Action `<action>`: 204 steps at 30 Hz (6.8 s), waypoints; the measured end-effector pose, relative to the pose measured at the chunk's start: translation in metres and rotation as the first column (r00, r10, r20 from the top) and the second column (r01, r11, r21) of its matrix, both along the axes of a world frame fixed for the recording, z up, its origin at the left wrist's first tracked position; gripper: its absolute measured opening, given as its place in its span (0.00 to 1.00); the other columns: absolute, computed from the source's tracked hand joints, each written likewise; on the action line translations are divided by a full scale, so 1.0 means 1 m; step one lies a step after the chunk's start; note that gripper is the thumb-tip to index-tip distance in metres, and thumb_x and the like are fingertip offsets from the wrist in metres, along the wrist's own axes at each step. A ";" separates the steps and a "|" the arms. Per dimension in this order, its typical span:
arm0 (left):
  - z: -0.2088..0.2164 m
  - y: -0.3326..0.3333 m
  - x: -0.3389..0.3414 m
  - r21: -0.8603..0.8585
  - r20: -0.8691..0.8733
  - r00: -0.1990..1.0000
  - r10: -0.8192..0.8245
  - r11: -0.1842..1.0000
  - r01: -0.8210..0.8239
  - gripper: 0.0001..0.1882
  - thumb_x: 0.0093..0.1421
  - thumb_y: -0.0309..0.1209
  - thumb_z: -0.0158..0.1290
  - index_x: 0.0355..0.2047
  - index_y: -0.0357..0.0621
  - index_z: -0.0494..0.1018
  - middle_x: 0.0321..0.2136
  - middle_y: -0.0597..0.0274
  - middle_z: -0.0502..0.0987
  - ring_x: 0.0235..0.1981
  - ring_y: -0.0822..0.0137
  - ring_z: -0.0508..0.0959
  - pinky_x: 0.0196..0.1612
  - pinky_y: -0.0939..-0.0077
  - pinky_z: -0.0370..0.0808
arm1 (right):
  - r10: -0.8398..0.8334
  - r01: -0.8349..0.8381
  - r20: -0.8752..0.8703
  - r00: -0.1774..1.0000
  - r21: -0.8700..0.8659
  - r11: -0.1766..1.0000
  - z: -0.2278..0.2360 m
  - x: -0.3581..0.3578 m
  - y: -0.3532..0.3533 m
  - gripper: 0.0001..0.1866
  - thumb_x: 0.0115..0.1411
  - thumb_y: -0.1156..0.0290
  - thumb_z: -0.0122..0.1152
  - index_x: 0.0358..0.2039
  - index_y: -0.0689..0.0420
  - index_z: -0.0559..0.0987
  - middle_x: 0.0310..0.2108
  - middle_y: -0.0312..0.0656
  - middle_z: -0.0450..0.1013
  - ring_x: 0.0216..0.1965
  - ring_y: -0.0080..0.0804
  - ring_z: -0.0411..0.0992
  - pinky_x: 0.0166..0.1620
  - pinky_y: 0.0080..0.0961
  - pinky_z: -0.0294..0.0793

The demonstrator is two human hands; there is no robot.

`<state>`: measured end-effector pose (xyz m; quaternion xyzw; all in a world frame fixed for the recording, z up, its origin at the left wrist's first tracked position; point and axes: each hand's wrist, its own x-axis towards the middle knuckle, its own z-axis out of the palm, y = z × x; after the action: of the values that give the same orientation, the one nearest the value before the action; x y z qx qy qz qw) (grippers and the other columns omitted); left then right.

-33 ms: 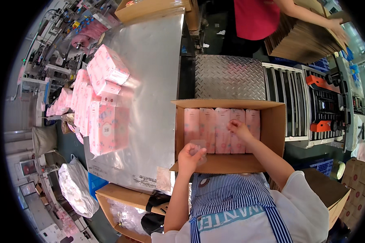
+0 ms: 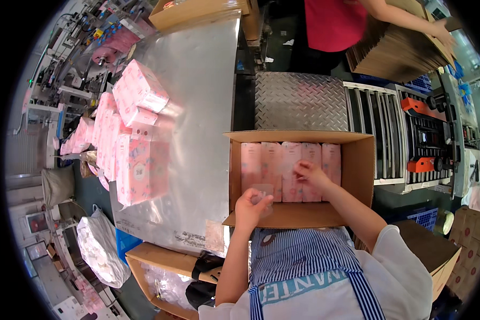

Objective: The person takes pink packages from a table and places them into cardboard boxes, then slides the filled boxes onto a conveyor belt for sealing.

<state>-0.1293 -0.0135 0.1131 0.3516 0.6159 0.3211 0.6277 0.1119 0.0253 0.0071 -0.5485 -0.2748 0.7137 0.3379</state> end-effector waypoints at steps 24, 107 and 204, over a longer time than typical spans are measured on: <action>0.030 -0.295 -0.408 -0.234 -0.811 -0.318 -0.491 0.770 -0.593 0.26 0.61 0.39 0.46 0.59 0.48 0.59 0.54 0.49 0.64 0.56 0.52 0.64 0.57 0.55 0.61 | 0.055 -0.615 0.711 -0.701 -0.641 0.460 -0.116 0.128 0.002 0.11 0.58 0.67 0.47 0.36 0.51 0.78 0.41 0.41 0.72 0.45 0.36 0.68 0.40 0.37 0.67; -0.018 0.107 -0.072 -0.478 -0.142 0.788 -0.599 0.739 0.475 0.44 0.55 0.62 0.47 0.61 0.43 0.54 0.53 0.45 0.66 0.47 0.53 0.74 0.38 0.62 0.76 | 0.225 -0.333 0.660 0.716 0.040 0.942 0.052 0.007 -0.055 0.34 0.54 0.46 0.59 0.51 0.62 0.69 0.42 0.47 0.75 0.44 0.40 0.74 0.47 0.32 0.71; 0.166 -0.018 -0.210 0.797 -0.537 0.511 0.671 0.602 0.047 0.50 0.41 0.27 0.50 0.66 0.40 0.43 0.63 0.47 0.50 0.61 0.54 0.56 0.63 0.65 0.51 | 0.149 -0.295 0.817 0.557 0.027 0.955 0.031 0.110 0.044 0.21 0.52 0.54 0.62 0.41 0.55 0.79 0.42 0.50 0.74 0.43 0.43 0.74 0.46 0.33 0.72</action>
<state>-0.3398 -0.0320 0.2788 0.5420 0.7026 0.4611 0.0025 0.2220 0.0690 0.0377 -0.7436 -0.5216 0.3988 0.1264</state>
